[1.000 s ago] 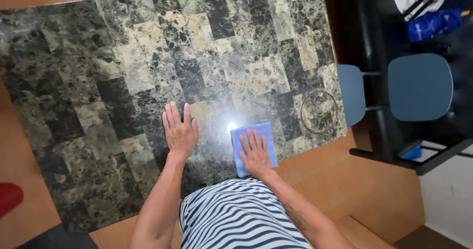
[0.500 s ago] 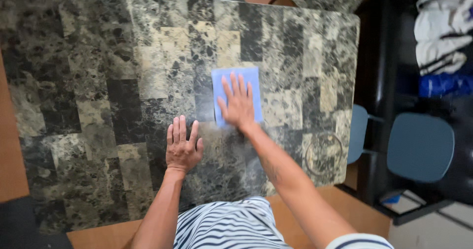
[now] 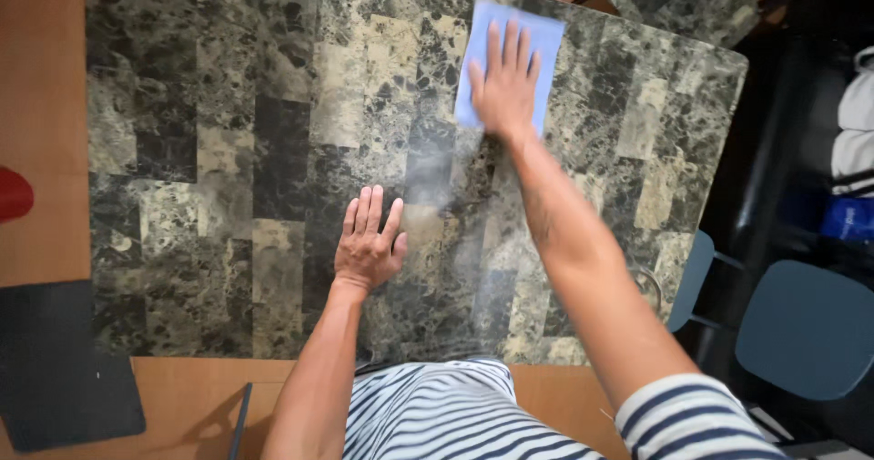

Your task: The person wipes the surface of a stone-patterned table with a blue cloth, moving the cloth across different sections of the tabletop.

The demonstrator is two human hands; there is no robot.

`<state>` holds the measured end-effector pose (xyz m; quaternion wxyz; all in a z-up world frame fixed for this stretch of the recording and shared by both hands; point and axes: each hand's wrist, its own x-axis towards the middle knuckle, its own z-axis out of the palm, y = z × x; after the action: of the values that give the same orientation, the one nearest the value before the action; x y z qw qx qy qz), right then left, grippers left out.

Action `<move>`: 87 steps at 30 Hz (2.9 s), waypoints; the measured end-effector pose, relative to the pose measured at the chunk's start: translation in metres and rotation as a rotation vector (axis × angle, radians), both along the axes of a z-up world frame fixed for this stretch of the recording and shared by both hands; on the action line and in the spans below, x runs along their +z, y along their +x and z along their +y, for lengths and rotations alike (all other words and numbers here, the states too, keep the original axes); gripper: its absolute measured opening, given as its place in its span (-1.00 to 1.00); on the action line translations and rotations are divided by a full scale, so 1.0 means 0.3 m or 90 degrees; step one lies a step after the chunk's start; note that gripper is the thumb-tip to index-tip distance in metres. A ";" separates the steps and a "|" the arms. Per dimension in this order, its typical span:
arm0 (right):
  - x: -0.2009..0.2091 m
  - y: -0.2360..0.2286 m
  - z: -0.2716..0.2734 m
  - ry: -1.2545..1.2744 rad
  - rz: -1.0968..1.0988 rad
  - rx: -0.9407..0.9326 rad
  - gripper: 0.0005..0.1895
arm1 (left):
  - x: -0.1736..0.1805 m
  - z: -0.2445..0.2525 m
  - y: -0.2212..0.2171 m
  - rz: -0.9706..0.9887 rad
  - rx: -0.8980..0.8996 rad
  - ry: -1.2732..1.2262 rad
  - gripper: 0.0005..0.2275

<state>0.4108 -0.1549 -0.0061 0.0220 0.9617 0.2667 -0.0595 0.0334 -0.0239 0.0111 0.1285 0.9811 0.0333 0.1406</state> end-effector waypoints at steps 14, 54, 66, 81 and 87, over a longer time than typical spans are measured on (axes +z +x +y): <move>0.108 -1.418 -0.617 0.040 0.012 0.005 -0.15 | -0.058 -0.003 -0.006 -0.131 -0.006 -0.003 -0.44; -0.093 0.223 0.088 0.051 -0.101 0.002 -0.25 | 0.003 -0.001 -0.008 0.046 -0.007 -0.002 -0.49; 0.072 -0.833 -0.434 0.068 0.030 0.037 -0.13 | -0.014 -0.017 0.008 -0.139 0.011 0.011 -0.53; 0.017 -1.751 -0.774 0.084 -0.029 -0.074 -0.13 | -0.014 0.013 -0.020 -0.104 -0.048 -0.013 -0.41; -0.026 -1.507 -0.596 0.129 -0.084 -0.077 -0.14 | 0.032 0.011 -0.002 -0.102 -0.034 -0.020 -0.41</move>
<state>-0.0412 -0.3338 -0.0139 -0.0615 0.9751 0.2109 0.0299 0.0327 -0.0207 0.0207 0.1495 0.9652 -0.0015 0.2147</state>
